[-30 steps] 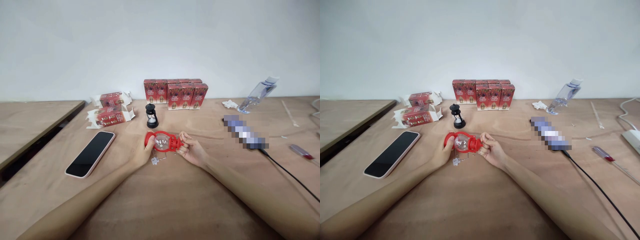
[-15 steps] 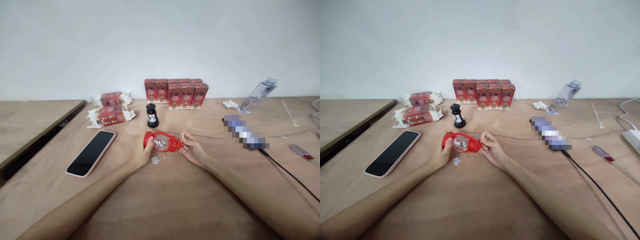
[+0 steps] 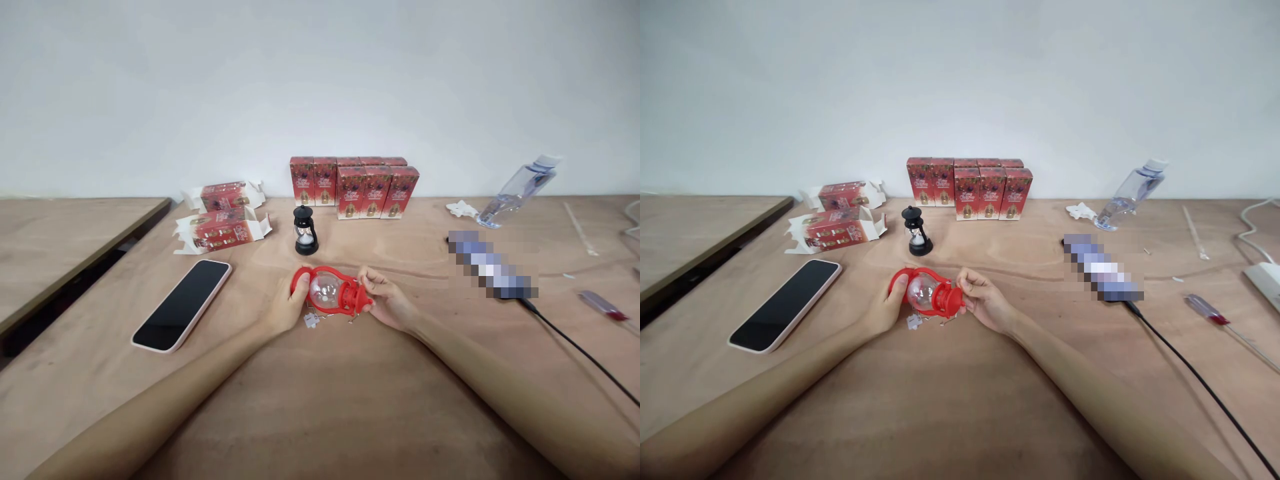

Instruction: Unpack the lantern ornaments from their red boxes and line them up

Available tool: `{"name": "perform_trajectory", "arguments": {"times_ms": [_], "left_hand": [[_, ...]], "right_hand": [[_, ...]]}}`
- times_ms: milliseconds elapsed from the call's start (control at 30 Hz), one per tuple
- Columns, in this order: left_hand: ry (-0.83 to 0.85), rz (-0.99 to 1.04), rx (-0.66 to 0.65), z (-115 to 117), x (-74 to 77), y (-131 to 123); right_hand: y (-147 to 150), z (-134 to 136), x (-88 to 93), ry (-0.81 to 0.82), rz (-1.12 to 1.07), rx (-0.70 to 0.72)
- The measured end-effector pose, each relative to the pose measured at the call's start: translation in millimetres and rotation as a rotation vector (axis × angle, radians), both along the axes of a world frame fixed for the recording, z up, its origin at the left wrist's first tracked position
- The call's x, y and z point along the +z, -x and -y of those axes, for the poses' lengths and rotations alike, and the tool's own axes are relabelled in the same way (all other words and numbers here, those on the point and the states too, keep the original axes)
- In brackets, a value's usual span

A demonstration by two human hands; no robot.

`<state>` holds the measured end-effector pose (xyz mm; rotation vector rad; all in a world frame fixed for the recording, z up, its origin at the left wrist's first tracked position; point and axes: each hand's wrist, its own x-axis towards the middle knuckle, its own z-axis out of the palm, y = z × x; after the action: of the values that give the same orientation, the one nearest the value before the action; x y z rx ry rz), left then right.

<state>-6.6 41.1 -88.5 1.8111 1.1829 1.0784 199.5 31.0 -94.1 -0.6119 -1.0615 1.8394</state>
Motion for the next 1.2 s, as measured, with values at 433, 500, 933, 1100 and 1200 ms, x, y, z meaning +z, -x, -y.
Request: {"name": "perform_trajectory", "arguments": {"times_ms": [433, 500, 933, 1100, 1200], "left_hand": [[0.122, 0.066, -0.166, -2.7, 0.4, 1.4], [0.152, 0.081, -0.215, -2.1, 1.5, 1.1], [0.035, 0.011, -0.023, -2.4, -0.7, 0.0], [-0.001, -0.062, -0.006, 0.7, 2.3, -0.7], [-0.030, -0.093, -0.009, 2.3, 3.2, -0.4]], "right_hand": [[-2.5, -0.6, 6.0, -0.009, 0.043, 0.103], [-1.4, 0.3, 5.9, -0.008, 0.041, 0.113], [9.7, 7.1, 3.2, 0.006, 0.099, -0.125], [13.8, 14.2, -3.4, -0.124, 0.216, -0.206], [15.0, 18.4, -2.7, -0.201, 0.338, -0.293]]}}
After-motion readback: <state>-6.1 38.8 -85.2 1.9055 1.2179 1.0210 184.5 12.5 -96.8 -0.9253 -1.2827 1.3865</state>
